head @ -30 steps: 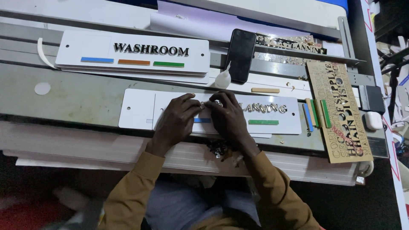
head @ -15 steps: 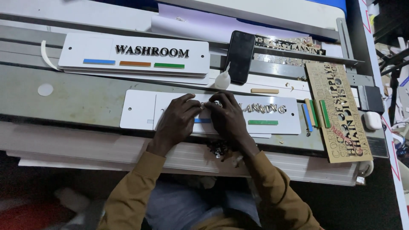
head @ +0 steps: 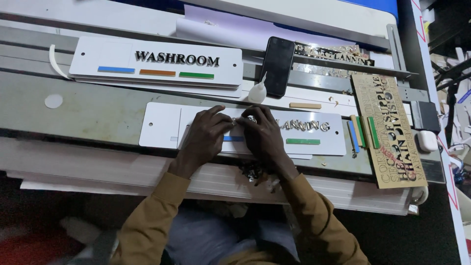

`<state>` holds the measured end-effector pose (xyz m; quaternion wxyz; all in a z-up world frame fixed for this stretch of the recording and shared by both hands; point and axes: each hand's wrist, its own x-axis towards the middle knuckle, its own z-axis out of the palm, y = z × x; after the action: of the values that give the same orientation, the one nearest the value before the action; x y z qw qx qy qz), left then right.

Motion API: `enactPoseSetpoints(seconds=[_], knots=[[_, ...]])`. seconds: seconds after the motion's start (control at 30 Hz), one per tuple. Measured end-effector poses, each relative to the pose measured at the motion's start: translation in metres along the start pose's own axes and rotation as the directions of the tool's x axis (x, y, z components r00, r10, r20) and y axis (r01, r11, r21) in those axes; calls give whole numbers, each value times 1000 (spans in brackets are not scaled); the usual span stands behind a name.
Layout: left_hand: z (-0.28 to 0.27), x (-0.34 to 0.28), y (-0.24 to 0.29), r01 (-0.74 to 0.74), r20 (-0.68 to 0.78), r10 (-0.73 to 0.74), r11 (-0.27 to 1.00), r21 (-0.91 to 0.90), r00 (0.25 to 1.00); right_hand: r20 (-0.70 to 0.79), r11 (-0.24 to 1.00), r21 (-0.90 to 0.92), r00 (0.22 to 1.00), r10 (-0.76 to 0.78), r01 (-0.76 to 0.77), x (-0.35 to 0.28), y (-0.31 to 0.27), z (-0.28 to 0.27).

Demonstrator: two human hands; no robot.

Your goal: Fixing individual letters to a sign base using glue to assemble a sign.

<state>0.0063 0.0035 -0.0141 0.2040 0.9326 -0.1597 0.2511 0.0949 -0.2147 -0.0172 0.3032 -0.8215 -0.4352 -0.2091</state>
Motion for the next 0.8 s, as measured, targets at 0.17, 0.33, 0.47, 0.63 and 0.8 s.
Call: enactPoseSetpoints(seconds=[0.17,0.33,0.47,0.63,0.8], knots=[[-9,2,1,-12,46,12,1000,10,999,-4,1000,5,1000,-9,9,-2,3,1],[-12,3,0,-51,54,50,999,19,997,-12,1000,16,1000,-17,18,-5,7,6],[-9,4,-1,-58,71,56,998,36,996,-13,999,23,999,-29,30,-5,7,5],[-10,3,1,-42,89,40,999,28,995,-15,1000,-4,1000,-20,19,-4,6,5],[-5,3,-3,-59,65,58,998,13,996,45,1000,-12,999,22,-22,-2,0,1]])
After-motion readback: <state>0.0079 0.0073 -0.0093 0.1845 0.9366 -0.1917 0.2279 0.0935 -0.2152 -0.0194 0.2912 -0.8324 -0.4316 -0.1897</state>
